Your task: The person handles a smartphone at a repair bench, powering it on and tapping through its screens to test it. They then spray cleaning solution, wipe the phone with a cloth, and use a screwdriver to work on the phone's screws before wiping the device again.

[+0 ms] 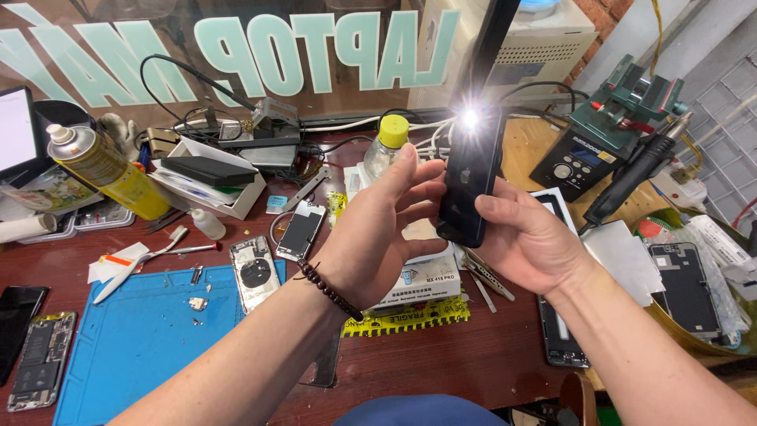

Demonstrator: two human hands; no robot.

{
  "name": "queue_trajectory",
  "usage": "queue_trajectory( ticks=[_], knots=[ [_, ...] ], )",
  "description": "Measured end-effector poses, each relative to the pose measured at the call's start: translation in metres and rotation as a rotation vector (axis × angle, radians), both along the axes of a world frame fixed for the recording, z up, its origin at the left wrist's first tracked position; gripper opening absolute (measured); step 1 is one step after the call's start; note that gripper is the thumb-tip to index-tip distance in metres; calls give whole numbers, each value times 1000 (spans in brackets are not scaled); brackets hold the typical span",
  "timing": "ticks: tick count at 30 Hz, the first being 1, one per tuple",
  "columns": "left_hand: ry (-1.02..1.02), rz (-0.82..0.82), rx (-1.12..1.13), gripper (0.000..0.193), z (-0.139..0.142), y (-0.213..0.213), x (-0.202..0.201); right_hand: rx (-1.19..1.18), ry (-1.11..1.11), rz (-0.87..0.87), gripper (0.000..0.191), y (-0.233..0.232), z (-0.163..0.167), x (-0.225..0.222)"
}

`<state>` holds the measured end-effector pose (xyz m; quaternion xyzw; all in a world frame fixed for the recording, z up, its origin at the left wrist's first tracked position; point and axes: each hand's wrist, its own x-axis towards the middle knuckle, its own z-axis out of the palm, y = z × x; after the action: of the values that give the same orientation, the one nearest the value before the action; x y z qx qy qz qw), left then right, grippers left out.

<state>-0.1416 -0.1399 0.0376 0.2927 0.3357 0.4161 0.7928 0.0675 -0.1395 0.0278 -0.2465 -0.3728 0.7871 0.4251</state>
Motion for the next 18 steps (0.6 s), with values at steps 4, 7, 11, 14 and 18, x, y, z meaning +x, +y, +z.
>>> queue_trajectory(
  ticks=[4,7,11,14,18],
  knots=[
    [-14,-3,57,51,-12,1,6,120,-236,-131,59,-2,2,-20],
    [-63,14,8,43,-20,5,7,347,-657,-329,59,-4,5,-52],
    [-160,-46,-113,46,-27,12,-5,436,-1158,-470,56,-6,20,-54],
    [-193,-106,-124,47,-31,13,-18,838,-1284,-541,50,7,27,-43],
    [-206,-105,-139,46,-37,14,-20,1279,-1341,-531,45,22,22,-41]
  ],
)
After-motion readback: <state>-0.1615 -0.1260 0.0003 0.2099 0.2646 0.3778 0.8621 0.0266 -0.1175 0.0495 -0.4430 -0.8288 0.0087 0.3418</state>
